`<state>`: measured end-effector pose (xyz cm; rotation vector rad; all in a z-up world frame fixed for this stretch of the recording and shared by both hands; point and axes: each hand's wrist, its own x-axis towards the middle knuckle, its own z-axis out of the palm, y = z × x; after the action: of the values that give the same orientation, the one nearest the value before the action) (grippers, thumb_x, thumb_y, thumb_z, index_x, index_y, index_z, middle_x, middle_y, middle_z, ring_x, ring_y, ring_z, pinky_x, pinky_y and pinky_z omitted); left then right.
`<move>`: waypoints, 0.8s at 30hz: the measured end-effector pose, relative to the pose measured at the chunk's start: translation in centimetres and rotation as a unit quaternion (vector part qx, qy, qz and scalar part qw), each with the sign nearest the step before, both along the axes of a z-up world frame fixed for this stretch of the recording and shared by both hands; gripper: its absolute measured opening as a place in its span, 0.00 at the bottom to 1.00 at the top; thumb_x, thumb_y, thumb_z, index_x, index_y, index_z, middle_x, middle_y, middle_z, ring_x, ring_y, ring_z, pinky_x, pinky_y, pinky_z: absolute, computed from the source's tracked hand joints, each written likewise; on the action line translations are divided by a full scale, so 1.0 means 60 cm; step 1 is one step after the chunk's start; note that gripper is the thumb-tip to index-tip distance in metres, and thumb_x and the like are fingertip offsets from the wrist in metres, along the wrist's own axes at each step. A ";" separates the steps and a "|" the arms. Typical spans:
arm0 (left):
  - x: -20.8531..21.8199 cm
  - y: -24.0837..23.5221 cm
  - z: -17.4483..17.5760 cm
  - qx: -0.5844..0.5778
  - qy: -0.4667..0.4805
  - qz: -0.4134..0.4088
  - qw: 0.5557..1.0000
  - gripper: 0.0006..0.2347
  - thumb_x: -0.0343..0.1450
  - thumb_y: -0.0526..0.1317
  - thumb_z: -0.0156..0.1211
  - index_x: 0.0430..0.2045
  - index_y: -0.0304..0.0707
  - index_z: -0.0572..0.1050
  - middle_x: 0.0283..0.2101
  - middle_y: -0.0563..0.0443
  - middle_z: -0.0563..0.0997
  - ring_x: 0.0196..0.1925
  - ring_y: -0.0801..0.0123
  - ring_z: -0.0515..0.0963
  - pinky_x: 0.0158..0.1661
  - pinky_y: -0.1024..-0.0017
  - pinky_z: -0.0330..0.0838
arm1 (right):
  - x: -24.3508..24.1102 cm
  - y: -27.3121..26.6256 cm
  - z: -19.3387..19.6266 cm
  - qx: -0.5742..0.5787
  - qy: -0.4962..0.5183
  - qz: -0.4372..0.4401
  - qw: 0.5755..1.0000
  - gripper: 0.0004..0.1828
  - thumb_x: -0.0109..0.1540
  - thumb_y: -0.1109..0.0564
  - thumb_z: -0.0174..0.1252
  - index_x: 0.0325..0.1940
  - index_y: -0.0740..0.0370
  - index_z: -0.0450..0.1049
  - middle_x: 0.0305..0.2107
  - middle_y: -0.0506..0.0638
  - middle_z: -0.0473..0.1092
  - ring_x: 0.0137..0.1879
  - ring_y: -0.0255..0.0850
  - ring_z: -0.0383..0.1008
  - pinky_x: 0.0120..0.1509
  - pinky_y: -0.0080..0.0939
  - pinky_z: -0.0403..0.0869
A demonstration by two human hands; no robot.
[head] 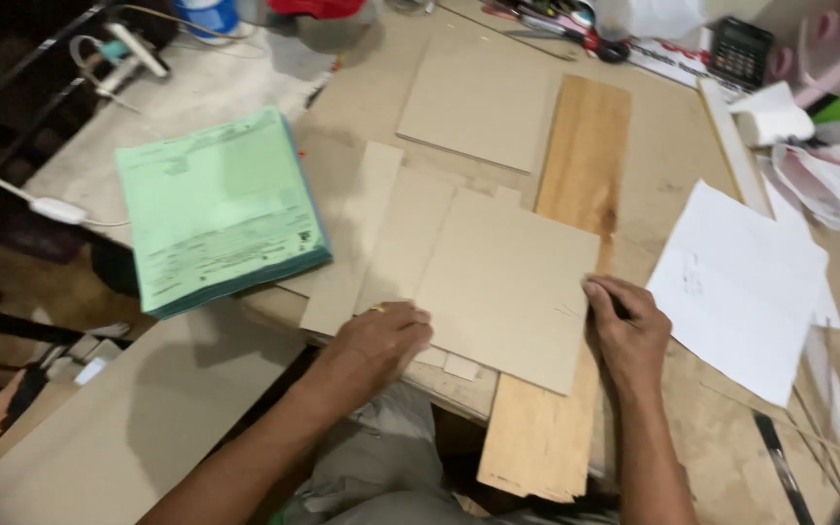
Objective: The person uses a utility knife and a wooden guide to cut cardboard sheets into smaller pieces on a workbench, then organizes the cut pieces.
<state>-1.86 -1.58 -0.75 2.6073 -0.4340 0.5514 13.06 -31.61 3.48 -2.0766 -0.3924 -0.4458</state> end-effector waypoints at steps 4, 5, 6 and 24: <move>0.003 0.003 -0.003 -0.015 0.007 -0.023 1.000 0.04 0.75 0.39 0.59 0.35 0.44 0.81 0.41 0.49 0.84 0.51 0.55 0.83 0.49 0.63 0.78 | -0.007 -0.003 0.007 -0.011 0.024 -0.012 1.000 0.05 0.66 0.61 0.69 0.46 0.60 0.83 0.40 0.57 0.79 0.55 0.53 0.78 0.67 0.52 0.73; 0.000 0.008 -0.005 -0.016 0.006 -0.024 1.000 0.04 0.75 0.39 0.59 0.35 0.44 0.81 0.41 0.49 0.84 0.51 0.55 0.83 0.49 0.63 0.78 | 0.000 0.002 0.000 -0.012 0.023 -0.013 1.000 0.05 0.66 0.61 0.69 0.46 0.60 0.83 0.40 0.57 0.79 0.55 0.53 0.78 0.67 0.52 0.73; 0.001 0.006 -0.008 -0.016 0.005 -0.024 1.000 0.04 0.76 0.38 0.59 0.36 0.43 0.81 0.41 0.48 0.84 0.52 0.54 0.83 0.50 0.62 0.78 | 0.003 0.000 -0.006 -0.010 0.016 -0.015 1.000 0.05 0.65 0.60 0.70 0.45 0.60 0.84 0.39 0.58 0.79 0.55 0.54 0.78 0.66 0.52 0.73; -0.003 -0.001 0.061 -0.014 0.027 -0.067 0.997 0.05 0.68 0.24 0.58 0.35 0.26 0.78 0.47 0.33 0.82 0.51 0.43 0.80 0.43 0.52 0.79 | -0.110 0.030 0.067 -0.039 0.240 -0.147 0.959 0.15 0.64 0.51 0.59 0.50 0.57 0.83 0.46 0.46 0.80 0.54 0.33 0.77 0.65 0.33 0.71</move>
<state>-2.02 -1.64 2.93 2.5376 -0.5746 0.4382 6.43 -29.84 7.47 -2.2405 0.1914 -0.0854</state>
